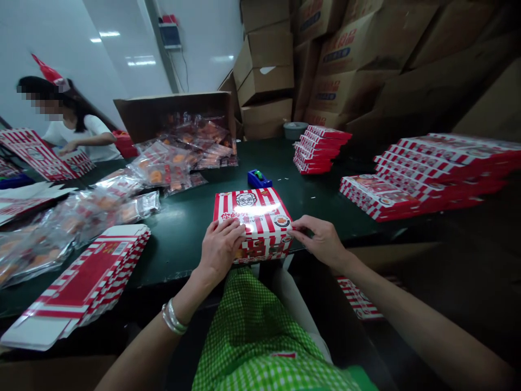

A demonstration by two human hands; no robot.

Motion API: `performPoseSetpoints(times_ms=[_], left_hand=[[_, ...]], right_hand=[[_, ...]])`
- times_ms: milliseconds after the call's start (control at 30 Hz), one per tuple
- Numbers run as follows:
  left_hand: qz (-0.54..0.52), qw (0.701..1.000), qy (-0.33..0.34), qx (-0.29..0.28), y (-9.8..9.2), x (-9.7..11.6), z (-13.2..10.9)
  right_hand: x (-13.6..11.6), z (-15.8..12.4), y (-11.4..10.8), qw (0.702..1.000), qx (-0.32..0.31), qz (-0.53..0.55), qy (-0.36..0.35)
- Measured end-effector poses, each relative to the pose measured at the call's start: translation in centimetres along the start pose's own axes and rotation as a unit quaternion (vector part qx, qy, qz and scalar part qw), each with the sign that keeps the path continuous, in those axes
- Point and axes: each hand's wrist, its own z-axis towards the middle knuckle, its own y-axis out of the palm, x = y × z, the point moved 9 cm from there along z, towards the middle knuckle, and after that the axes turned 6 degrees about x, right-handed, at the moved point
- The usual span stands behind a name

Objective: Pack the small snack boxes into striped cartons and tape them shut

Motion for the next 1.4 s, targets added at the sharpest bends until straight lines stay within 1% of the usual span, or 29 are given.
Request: performPoseSetpoints(times_ms=[67,167,233,300,333,400,467,533,600,667,700,767,867,967,1100,1267,1400], left_hand=[[-0.003,1.0,0.003,0.002,0.0,0.0,-0.2],[0.001,1.0,0.022,0.006,0.1,0.3,-0.5],[0.003,0.999,0.036,0.008,0.3,0.6,-0.7],[0.006,0.999,0.042,-0.005,0.5,0.6,-0.8],[0.004,0.999,0.043,-0.021,0.6,0.5,-0.7],[-0.01,0.996,0.052,-0.076,0.9,0.1,-0.6],[-0.027,0.99,0.05,-0.131,0.7,-0.7,-0.5],[-0.034,0.986,0.019,-0.161,0.0,-2.2,-0.3],[-0.051,0.983,-0.027,-0.176,-0.7,-3.8,-0.2],[-0.092,0.977,-0.05,-0.188,-0.6,-4.5,-0.2],[-0.113,0.974,-0.054,-0.187,-0.5,-4.7,-0.2],[-0.133,0.976,-0.066,-0.161,-0.1,-5.2,-0.1],[-0.12,0.981,-0.113,-0.1,0.3,-6.4,0.0],[-0.113,0.981,-0.148,-0.061,0.8,-7.2,0.0],[-0.112,0.977,-0.18,-0.035,1.3,-7.9,0.5],[-0.079,0.976,-0.202,-0.007,1.1,-7.7,1.1],[-0.072,0.973,-0.217,0.012,1.0,-7.8,0.8]], right_hand=[[-0.5,-0.2,-0.1,0.999,-0.02,-0.002,-0.025],[-1.6,-0.1,-0.2,0.994,-0.045,-0.075,-0.073],[-2.4,0.3,0.5,0.985,-0.055,-0.125,-0.103],[-3.1,0.4,2.0,0.979,-0.069,-0.135,-0.135],[-3.4,0.3,2.9,0.977,-0.071,-0.129,-0.151],[-3.5,-0.2,4.4,0.974,-0.067,-0.122,-0.177],[-3.0,-0.6,5.4,0.974,-0.057,-0.122,-0.182],[-2.3,-0.8,5.8,0.976,-0.054,-0.117,-0.176],[-1.9,-0.8,5.8,0.977,-0.057,-0.104,-0.179],[-1.7,-0.6,5.6,0.976,-0.059,-0.092,-0.188],[-1.6,-0.5,5.6,0.976,-0.06,-0.089,-0.19],[-1.3,-0.1,5.8,0.977,-0.061,-0.089,-0.185],[-0.6,0.4,6.5,0.979,-0.067,-0.093,-0.169],[0.2,1.0,7.1,0.98,-0.069,-0.099,-0.16],[1.4,2.2,7.5,0.98,-0.069,-0.099,-0.161],[2.6,3.1,7.4,0.981,-0.056,-0.099,-0.157],[3.1,3.2,7.1,0.985,-0.042,-0.086,-0.141]])
